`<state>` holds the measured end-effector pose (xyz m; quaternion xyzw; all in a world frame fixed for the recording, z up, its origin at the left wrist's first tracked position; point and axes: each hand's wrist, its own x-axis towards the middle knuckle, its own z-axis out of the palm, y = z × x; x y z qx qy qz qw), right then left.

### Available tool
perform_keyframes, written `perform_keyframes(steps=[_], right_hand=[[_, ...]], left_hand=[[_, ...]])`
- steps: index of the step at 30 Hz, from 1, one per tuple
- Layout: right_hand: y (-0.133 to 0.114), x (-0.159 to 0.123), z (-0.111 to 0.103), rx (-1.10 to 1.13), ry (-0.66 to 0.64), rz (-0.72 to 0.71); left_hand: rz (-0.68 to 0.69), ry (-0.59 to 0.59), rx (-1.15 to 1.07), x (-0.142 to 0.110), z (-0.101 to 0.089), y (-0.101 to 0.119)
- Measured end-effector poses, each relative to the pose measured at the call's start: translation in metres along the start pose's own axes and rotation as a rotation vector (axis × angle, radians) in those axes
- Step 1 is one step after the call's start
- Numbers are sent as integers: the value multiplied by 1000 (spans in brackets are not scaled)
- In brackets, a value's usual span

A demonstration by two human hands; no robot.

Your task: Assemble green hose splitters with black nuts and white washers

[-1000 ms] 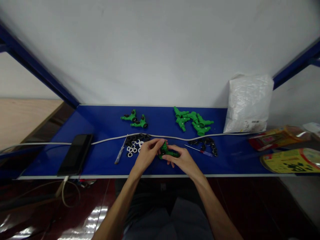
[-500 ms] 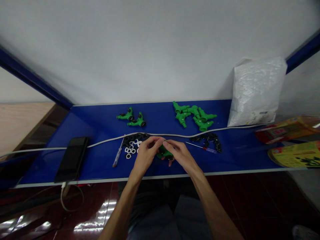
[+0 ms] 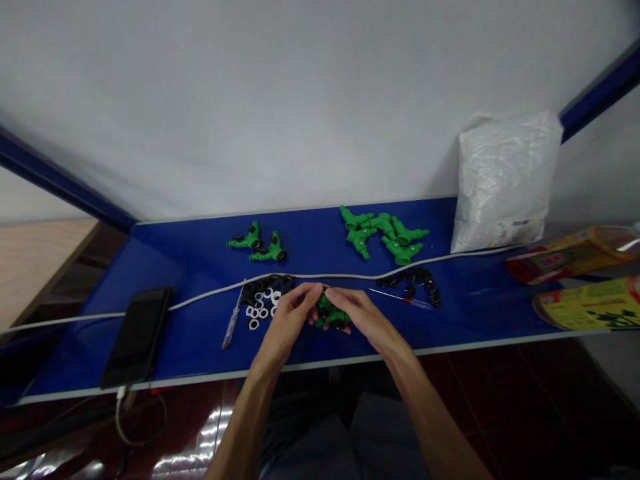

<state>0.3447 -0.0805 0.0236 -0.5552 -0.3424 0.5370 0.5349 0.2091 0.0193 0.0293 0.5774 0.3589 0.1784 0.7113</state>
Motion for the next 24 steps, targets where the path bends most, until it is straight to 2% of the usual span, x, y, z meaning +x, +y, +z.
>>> perform_keyframes(steps=[7,17,24], right_hand=[[1,0,-2,14,8,23],[7,0,5,1,146,33],[7,1,6,116,59,78]], left_hand=[[4,21,23,2,2,1],[48,55,58,-3,3,7],[51,54,-28,0,7,-4]])
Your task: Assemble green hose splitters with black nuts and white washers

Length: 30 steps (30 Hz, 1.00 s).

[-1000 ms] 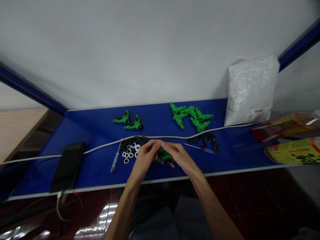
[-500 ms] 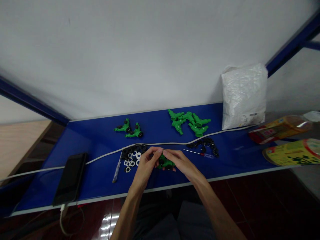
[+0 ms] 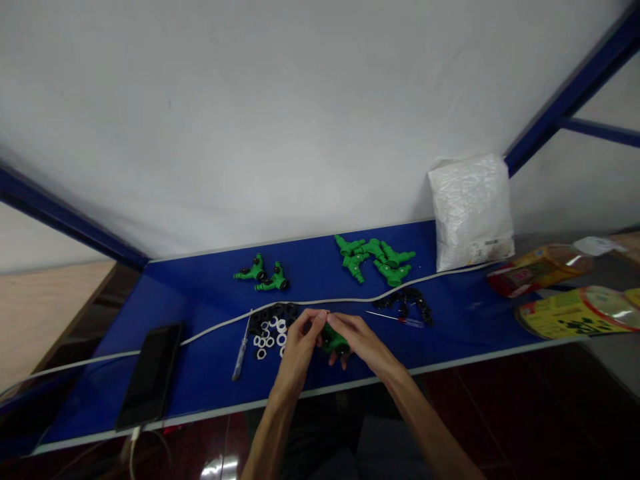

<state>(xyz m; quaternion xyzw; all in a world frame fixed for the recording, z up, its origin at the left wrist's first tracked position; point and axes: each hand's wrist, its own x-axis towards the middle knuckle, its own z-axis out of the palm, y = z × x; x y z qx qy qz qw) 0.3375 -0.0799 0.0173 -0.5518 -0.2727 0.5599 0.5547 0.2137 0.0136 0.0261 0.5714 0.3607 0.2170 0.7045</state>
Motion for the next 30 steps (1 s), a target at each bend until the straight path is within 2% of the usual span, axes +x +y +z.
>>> perform_keyframes(steps=[5,10,15,17,19,21,25,30], right_hand=[[-3,-3,-2,47,-7,42],[-8,4,-11,26,21,40],[-10,-5,-7,-49,6,-11],[-8,-6,-8,-76,13,-35],[-4,-4,-12,-91,19,-53],[1,-1,-16,-100,1,-51],[3,0,-18,-118,-36,-36],[-1,-3,-15,-132,-23,-34]], left_hand=[[-82,3,-55,-4,5,2],[-175,0,-55,3,1,10],[-164,-17,28,-3,-6,6],[-160,-79,33,-8,-5,5],[-201,-156,-2,-10,-2,5],[-218,-169,-86,-11,3,5],[-256,-159,-218,-12,7,4],[-302,-155,-262,-11,6,2]])
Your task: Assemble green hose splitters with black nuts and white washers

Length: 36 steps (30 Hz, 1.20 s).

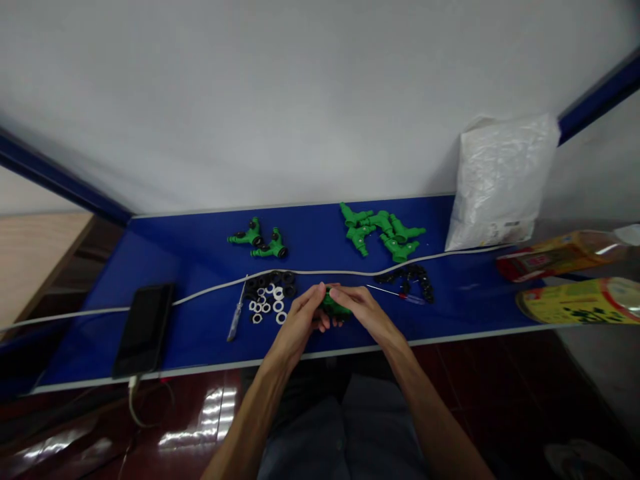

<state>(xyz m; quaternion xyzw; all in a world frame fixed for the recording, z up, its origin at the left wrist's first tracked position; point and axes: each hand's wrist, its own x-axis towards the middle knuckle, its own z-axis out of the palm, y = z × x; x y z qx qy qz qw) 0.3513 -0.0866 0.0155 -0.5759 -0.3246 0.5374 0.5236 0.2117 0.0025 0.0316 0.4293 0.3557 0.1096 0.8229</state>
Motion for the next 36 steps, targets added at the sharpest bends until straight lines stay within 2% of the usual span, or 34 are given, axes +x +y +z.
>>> perform_keyframes(steps=[15,26,36], right_hand=[[-9,1,1,-16,-14,-8],[-3,1,2,31,-2,-16],[-7,1,4,38,-45,1]], left_hand=[[-55,31,-62,2,0,1],[-9,68,-35,3,3,-3],[-21,113,-27,4,6,0]])
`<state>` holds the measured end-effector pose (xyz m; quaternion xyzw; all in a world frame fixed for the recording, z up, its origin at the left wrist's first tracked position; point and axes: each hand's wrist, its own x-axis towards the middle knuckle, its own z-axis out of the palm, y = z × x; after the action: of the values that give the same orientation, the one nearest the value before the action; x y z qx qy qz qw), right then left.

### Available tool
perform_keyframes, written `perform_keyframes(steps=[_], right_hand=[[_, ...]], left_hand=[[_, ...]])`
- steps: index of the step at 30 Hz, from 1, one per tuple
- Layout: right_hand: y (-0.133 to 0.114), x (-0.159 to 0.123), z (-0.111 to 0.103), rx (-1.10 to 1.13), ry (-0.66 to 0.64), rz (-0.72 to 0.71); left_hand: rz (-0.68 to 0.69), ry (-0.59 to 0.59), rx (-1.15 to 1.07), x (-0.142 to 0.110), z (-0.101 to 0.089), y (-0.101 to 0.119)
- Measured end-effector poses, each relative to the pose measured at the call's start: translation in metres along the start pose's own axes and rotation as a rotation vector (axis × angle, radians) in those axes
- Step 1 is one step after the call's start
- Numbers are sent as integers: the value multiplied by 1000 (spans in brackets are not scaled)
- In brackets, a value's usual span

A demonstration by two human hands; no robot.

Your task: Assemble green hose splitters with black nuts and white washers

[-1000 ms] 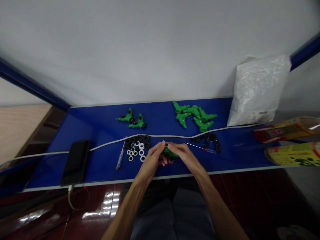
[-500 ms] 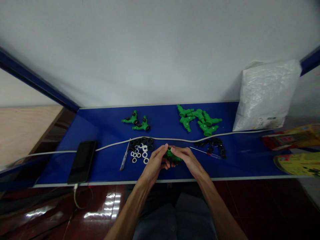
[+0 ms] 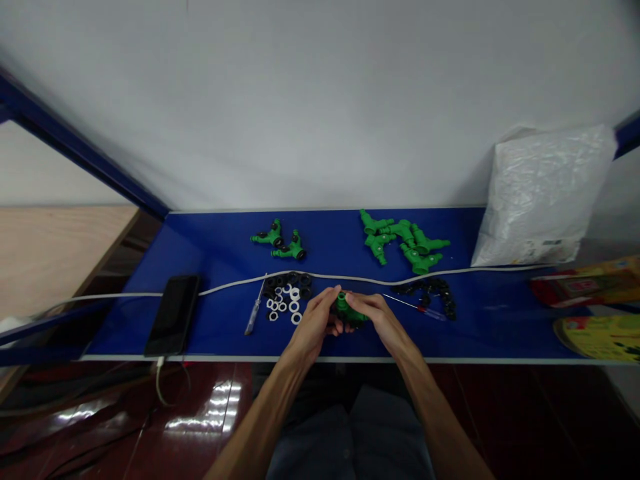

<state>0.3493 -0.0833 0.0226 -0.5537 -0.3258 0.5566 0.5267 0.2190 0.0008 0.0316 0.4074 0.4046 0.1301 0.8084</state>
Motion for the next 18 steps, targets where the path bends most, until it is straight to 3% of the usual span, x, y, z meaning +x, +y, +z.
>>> perform_keyframes(steps=[12,18], right_hand=[[7,8,-3,29,-5,5],[17,5,-10,135,67,-19]], left_hand=[[10,-7,67,8,-6,9],[223,197,333,-7,-27,-8]])
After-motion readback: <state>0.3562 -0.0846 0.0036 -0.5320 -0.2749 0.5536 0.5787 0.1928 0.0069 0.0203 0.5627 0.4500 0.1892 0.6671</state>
